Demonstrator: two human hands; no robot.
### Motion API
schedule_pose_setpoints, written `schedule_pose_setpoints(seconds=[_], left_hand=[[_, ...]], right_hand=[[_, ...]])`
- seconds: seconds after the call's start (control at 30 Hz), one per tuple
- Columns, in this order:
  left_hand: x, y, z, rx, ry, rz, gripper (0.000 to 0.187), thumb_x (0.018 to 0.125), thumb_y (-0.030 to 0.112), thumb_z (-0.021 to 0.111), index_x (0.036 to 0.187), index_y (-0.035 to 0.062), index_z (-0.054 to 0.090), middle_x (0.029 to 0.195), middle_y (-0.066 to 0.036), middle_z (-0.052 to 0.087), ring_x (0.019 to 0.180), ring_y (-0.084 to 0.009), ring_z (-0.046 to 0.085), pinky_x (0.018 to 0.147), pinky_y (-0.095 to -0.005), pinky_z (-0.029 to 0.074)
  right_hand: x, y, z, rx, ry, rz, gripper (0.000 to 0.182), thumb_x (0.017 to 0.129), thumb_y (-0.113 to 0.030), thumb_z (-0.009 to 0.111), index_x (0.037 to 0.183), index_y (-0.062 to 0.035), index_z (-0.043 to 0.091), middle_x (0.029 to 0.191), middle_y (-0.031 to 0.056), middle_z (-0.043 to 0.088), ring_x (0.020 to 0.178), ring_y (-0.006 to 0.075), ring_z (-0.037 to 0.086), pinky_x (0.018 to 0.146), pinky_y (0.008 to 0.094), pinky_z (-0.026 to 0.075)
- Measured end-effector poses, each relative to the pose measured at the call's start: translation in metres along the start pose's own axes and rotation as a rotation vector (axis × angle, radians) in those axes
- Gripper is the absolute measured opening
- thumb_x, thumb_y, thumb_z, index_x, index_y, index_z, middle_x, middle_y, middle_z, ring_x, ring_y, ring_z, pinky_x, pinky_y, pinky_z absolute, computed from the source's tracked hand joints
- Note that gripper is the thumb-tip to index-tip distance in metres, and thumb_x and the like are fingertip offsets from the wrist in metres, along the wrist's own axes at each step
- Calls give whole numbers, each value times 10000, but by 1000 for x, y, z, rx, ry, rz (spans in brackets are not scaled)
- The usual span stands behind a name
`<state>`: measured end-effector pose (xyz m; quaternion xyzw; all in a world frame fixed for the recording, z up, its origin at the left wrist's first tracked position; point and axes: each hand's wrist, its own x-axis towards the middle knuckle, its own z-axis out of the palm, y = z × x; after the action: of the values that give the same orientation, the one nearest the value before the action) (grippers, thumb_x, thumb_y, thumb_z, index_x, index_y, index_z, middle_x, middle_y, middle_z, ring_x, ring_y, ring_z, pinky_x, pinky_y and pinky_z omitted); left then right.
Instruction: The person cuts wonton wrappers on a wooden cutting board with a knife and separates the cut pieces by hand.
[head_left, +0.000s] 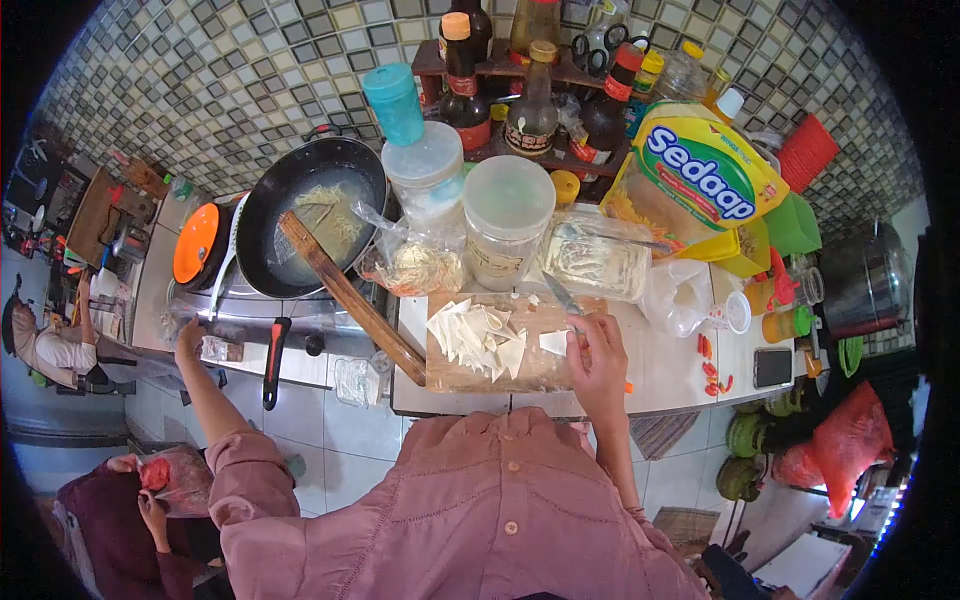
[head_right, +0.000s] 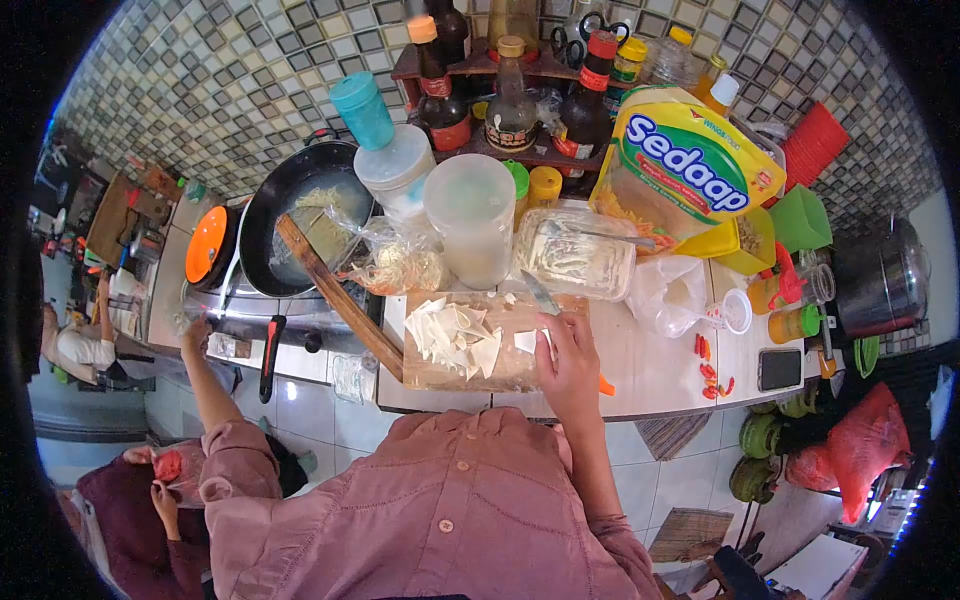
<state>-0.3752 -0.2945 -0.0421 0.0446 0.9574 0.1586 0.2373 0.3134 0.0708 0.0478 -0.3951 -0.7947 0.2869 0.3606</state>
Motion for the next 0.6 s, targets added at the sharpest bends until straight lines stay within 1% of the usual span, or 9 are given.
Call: schedule_pose_setpoints(seconds=[0.1, 0.17, 0.2, 0.27, 0.4, 0.47, 0.5, 0.57, 0.6], left_hand=[[15, -13, -7, -135, -32, -80, 762, 775, 87, 480, 1464, 279, 216, 487, -44, 378, 358, -166, 361, 331, -322, 300], [40, -30, -10, -166, -61, -205, 762, 766, 90, 460, 1435, 362, 220, 498, -17, 323, 329, -137, 304, 295, -279, 264], [39, -29, -8, -165, -64, -204, 762, 766, 90, 460, 1435, 362, 220, 498, -17, 323, 329, -137, 304, 295, -279, 264], [36, -28, -3, -51, -18, -71, 785, 774, 87, 460, 1451, 345, 156, 492, -25, 333, 325, -149, 329, 287, -302, 285], [61, -50, -3, -22, 120, 8, 826, 766, 72, 474, 1463, 330, 113, 491, -34, 364, 324, -161, 354, 282, -331, 307], [59, -56, -6, -212, 198, 27, 833, 754, 96, 536, 1478, 256, 155, 588, -75, 508, 437, -177, 456, 376, -348, 374], [72, -66, -11, -214, 196, 28, 833, 754, 96, 536, 1478, 256, 155, 588, -75, 508, 437, -177, 456, 376, -348, 374], [83, -74, -26, -110, 213, 81, 914, 751, 90, 527, 1472, 332, 21, 505, -42, 414, 351, -160, 383, 300, -324, 329], [60, -65, -32, -149, 197, 3, 925, 737, 89, 564, 1486, 267, 50, 643, -86, 549, 461, -178, 473, 374, -349, 374]], right_hand=[[-2, 2, -1, 5, 23, 1, 219, 816, 5, 584, 1029, -45, 609, 931, 108, 542, 695, 186, 556, 601, 292, 461], [-2, 3, -2, 5, 38, 0, 216, 819, 0, 586, 1028, -46, 612, 936, 105, 541, 672, 177, 550, 591, 289, 459], [-2, 4, -3, 3, 39, 1, 216, 819, 0, 586, 1028, -46, 612, 936, 105, 541, 672, 177, 550, 591, 289, 459], [-2, 5, -6, -7, 17, 46, 231, 817, 4, 585, 1037, -61, 611, 968, 119, 531, 790, 237, 582, 621, 316, 493], [0, 4, -6, -16, 26, 43, 230, 815, 4, 588, 1035, -59, 609, 961, 116, 529, 789, 237, 579, 625, 315, 492], [2, 2, -7, -24, 25, 53, 231, 813, 3, 591, 1036, -55, 608, 956, 116, 533, 782, 236, 578, 624, 315, 490], [2, 2, -8, -27, 26, 53, 231, 813, 3, 591, 1036, -55, 608, 956, 116, 533, 782, 236, 578, 624, 315, 490], [3, 2, -7, -30, 36, 22, 233, 813, 1, 592, 1039, -51, 607, 953, 115, 535, 783, 237, 578, 624, 317, 491], [3, 2, -7, -29, 34, 20, 233, 813, 1, 592, 1039, -51, 607, 953, 115, 535, 783, 237, 578, 624, 317, 491]])
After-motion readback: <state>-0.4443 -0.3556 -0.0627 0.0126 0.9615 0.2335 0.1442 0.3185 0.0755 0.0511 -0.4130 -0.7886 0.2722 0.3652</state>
